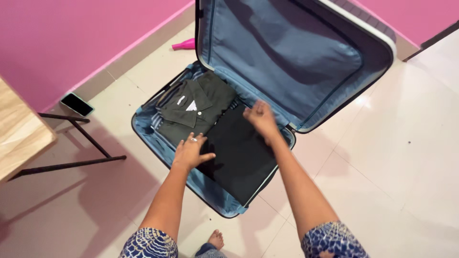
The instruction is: The person takes a pair of black trousers from a laundry basket, folds them on a table, and then packs them into a suitcase, securing the internal straps and closing the lid.
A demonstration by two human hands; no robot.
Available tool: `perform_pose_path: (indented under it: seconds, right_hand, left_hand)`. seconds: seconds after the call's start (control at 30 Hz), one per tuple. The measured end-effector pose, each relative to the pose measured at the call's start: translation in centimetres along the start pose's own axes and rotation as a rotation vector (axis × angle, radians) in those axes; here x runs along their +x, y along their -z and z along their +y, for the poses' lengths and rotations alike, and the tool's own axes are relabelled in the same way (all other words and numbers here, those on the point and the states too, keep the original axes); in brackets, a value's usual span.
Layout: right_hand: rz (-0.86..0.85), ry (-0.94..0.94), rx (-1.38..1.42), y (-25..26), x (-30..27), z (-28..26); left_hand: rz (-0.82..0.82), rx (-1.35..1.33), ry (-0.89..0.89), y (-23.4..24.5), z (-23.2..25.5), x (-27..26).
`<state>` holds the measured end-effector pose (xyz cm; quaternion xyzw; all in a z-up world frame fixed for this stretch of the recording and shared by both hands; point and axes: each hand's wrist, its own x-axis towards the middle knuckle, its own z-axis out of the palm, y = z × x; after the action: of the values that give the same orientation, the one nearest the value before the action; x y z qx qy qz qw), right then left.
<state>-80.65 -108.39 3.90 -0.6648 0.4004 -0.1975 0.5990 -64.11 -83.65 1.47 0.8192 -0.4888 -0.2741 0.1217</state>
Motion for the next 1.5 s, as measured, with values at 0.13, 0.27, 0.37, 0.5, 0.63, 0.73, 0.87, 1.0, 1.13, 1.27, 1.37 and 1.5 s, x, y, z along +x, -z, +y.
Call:
perform_pose_path:
  seconds: [0.13, 0.27, 0.37, 0.5, 0.63, 0.73, 0.87, 1.0, 1.13, 1.27, 1.37, 1.5]
  right_hand:
    - [0.104, 0.015, 0.709, 3.4, 4.7, -11.4]
    - [0.251, 0.103, 1.050, 6.9, 8.1, -19.3]
    - [0.257, 0.177, 1.113, 9.1, 10.9, -20.6]
    - [0.391, -0.052, 1.205, 14.1, 17.6, -22.1]
    - [0.561, 0.010, 1.092, 15.1, 19.5, -20.1]
    - [0.526, 0.081, 1.091, 11.9, 17.1, -18.6]
    - [0.747, 0.304, 1.047, 2.8, 10.8, -16.9]
    - [0.855, 0.513, 0.986, -5.5, 3.1, -16.6]
    - [0.989, 0.534, 1.083, -11.7, -2.2, -15.2]
    - [1.197, 0.281, 0.979, -17.3, -6.7, -12.6]
    - [1.205, 0.130, 1.098, -21.0, -9.9, -10.4]
    - [1.136, -0.032, 1.185, -23.6, -12.0, -8.2]
  left_hand:
    - [0.228, -0.261, 0.083, 2.5, -1.2, 0.4]
    - [0.412, -0.577, 0.116, 3.9, -2.2, 4.6]
    - [0.467, -0.783, 0.073, 3.6, -2.7, 7.7]
    - [0.410, -1.111, 0.057, 4.7, -2.0, 10.8]
    - [0.309, -1.199, 0.112, 6.4, -1.7, 12.7]
    - [0.303, -1.422, -0.038, 8.5, -0.8, 13.6]
    - [0.092, -1.544, 0.160, 12.2, 1.1, 11.5]
    - [0.025, -1.759, 0.061, 14.1, 2.7, 9.9]
    - [-0.038, -2.017, -0.044, 15.3, 3.5, 9.8]
    - [0.219, -2.180, 0.111, 14.7, 2.9, 8.6]
    - [0.435, -2.178, 0.196, 13.2, 1.2, 6.7]
    - [0.505, -2.173, 0.444, 11.7, -1.0, 3.8]
